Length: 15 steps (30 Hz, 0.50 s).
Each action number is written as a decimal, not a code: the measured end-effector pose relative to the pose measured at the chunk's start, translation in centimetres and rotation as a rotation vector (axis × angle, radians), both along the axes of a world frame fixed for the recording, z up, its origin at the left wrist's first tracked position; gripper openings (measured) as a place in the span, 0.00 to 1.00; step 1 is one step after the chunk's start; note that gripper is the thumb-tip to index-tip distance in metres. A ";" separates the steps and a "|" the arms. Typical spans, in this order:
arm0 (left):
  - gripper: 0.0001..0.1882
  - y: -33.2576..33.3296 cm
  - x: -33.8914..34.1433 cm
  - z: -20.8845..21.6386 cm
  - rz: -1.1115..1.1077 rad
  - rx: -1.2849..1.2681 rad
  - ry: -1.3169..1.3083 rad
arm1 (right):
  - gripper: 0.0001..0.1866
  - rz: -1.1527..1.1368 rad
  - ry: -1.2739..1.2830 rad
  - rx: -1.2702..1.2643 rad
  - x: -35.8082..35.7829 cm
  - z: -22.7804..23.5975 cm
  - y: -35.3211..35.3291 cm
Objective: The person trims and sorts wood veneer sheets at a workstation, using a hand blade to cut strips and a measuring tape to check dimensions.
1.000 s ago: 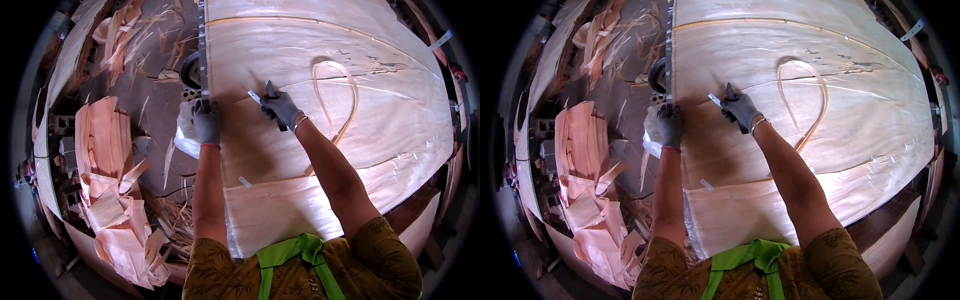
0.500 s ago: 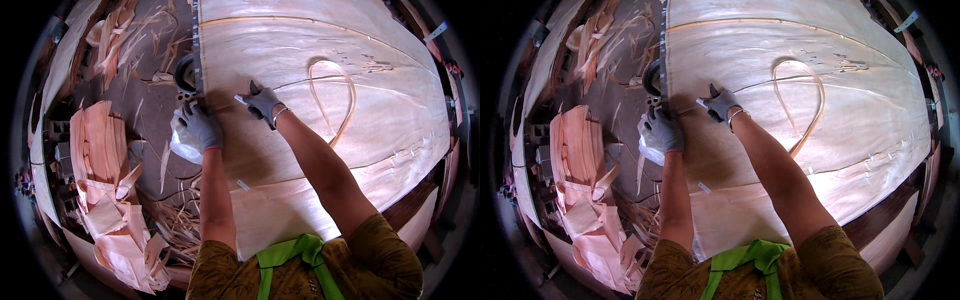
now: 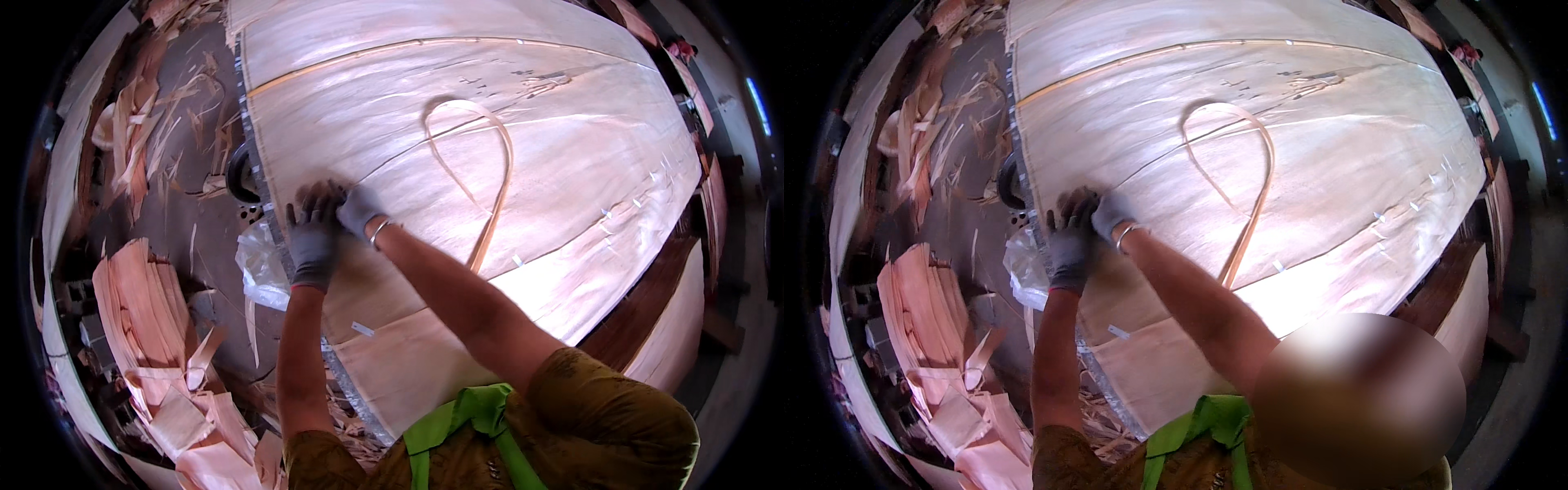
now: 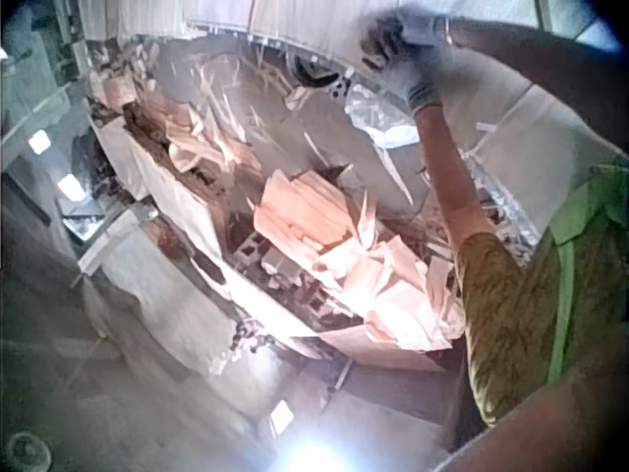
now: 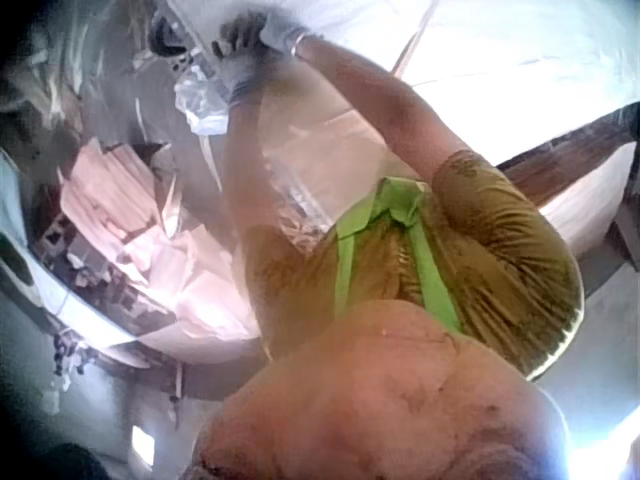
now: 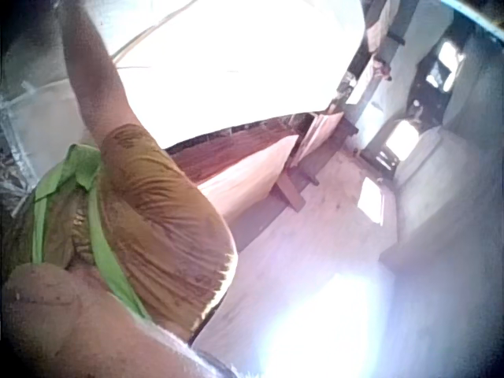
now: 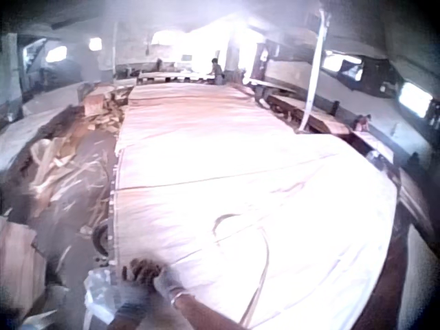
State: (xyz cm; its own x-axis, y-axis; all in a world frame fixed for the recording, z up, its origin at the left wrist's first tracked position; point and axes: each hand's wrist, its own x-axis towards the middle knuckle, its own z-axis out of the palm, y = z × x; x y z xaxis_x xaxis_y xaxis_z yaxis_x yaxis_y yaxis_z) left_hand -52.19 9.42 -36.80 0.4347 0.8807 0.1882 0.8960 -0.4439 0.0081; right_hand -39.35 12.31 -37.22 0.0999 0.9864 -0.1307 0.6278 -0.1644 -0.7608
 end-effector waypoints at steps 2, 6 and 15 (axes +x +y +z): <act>0.21 -0.8 -1.1 0.3 0.033 0.022 -0.021 | 0.16 0.065 0.088 -0.150 -1.3 2.0 -1.5; 0.24 -0.4 -3.3 -1.2 -0.029 0.063 -0.017 | 0.17 0.097 0.409 -0.136 2.5 2.4 -1.9; 0.34 5.0 12.6 1.6 -0.210 -0.027 -0.345 | 0.10 -0.201 0.259 -0.299 17.4 2.5 5.6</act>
State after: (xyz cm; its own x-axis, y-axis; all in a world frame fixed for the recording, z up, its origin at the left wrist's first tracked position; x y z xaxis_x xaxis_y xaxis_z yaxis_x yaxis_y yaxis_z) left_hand -39.63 14.41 -35.19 0.5211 0.7860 0.3327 0.7286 -0.6127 0.3063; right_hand -21.93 17.87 -34.69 0.2122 0.8656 -0.4536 0.3556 -0.5007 -0.7892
